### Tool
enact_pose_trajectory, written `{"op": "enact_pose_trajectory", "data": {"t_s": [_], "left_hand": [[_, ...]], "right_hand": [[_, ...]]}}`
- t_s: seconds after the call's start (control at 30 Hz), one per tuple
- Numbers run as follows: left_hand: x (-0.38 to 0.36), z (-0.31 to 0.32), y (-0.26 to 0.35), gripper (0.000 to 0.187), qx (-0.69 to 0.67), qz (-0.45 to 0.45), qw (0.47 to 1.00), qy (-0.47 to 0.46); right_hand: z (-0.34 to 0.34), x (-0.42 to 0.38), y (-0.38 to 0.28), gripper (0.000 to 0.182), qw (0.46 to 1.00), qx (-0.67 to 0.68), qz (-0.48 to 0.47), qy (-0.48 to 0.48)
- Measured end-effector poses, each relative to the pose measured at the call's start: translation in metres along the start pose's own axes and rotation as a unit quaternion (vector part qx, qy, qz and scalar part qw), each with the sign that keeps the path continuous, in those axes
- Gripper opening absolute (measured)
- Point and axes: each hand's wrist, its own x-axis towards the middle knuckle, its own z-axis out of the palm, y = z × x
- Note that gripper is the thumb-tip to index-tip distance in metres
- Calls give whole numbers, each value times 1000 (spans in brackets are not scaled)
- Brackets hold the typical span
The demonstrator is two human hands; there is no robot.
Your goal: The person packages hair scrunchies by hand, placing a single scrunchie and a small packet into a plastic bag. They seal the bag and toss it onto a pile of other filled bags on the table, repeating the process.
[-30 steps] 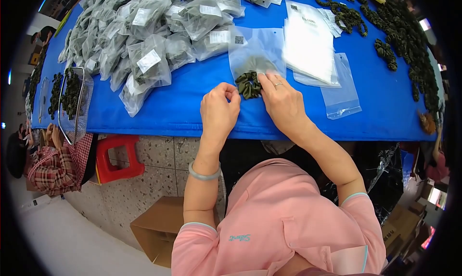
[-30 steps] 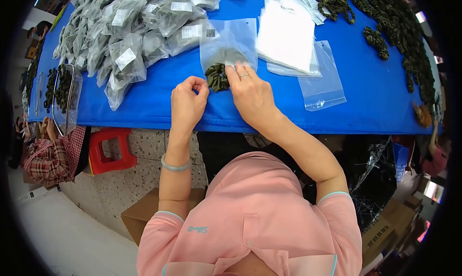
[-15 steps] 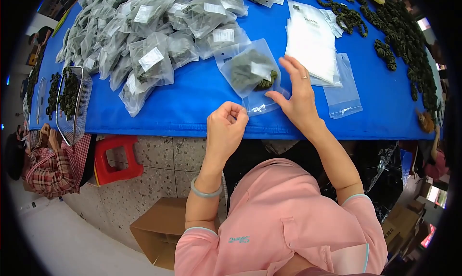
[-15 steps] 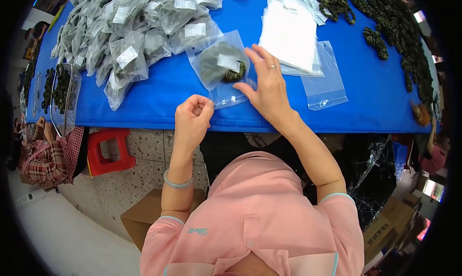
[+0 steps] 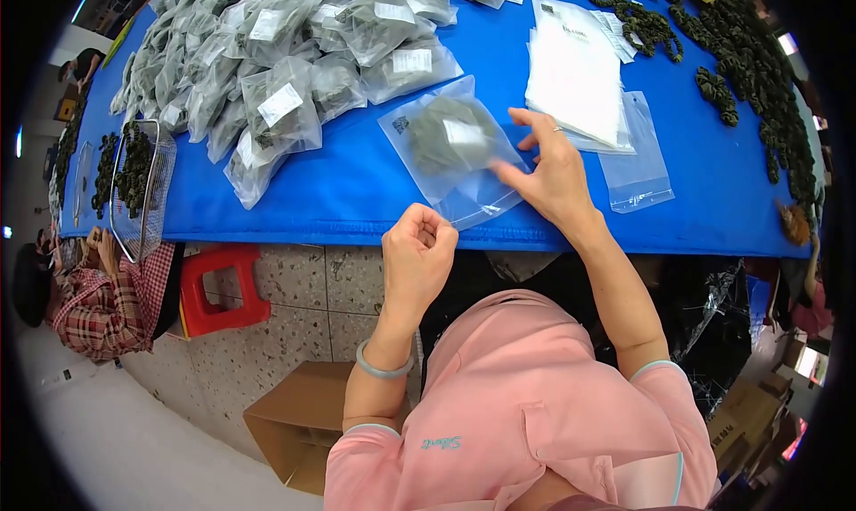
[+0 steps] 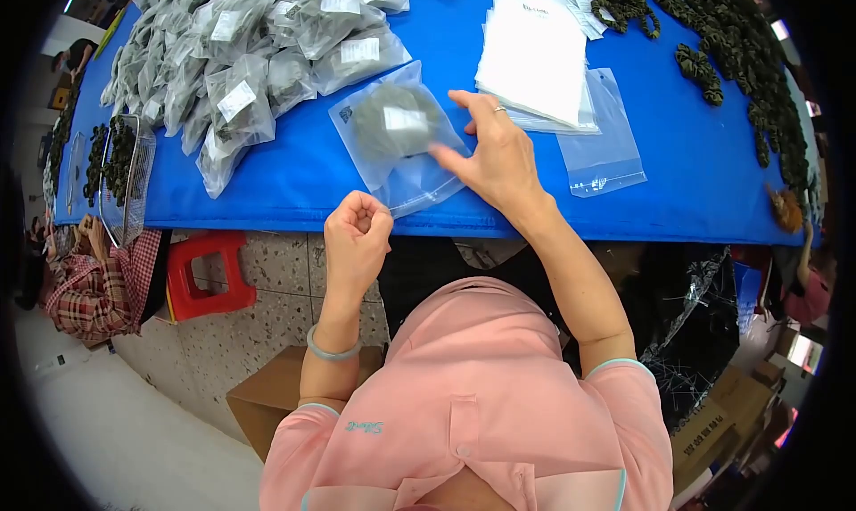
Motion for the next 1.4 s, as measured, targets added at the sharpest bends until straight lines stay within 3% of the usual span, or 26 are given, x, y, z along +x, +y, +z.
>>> {"op": "enact_pose_trajectory", "data": {"t_s": [0.17,0.37,0.5,0.67,0.83,1.0,1.17,1.27,1.33,1.37,1.4], "left_hand": [[-11,8,-5,5,4,-7,1000,-4],[-24,12,-14,4,-54,-29,998,-1],[-21,10,-12,9,-11,-22,1000,-12],[-23,10,-6,14,-166,-119,978,-35],[-24,7,-14,17,-242,-143,958,-50],[-21,5,-23,18,-302,-149,939,-66],[-21,12,-21,20,-275,-136,951,-28],[-21,12,-19,20,-267,-128,954,-33],[-22,12,-18,21,-261,-123,957,-39],[-22,12,-18,21,-261,-124,956,-46],[-21,11,-17,21,-257,-122,957,-56]], "right_hand": [[12,2,-1,20,984,-83,107,-113],[-12,-7,-6,13,974,-66,162,-145],[-42,-33,-15,12,996,-1,-76,-57],[-18,-55,-27,14,979,101,-99,-149],[-12,-57,-31,15,973,113,-97,-174],[-8,-60,-30,15,975,67,-156,-143],[-3,-63,-31,11,968,63,-219,-109],[-32,-66,-23,11,965,211,-34,-149],[-78,-67,0,11,956,245,141,-72],[-105,-72,28,6,949,249,194,21],[-138,-75,47,4,947,150,253,132]]}}
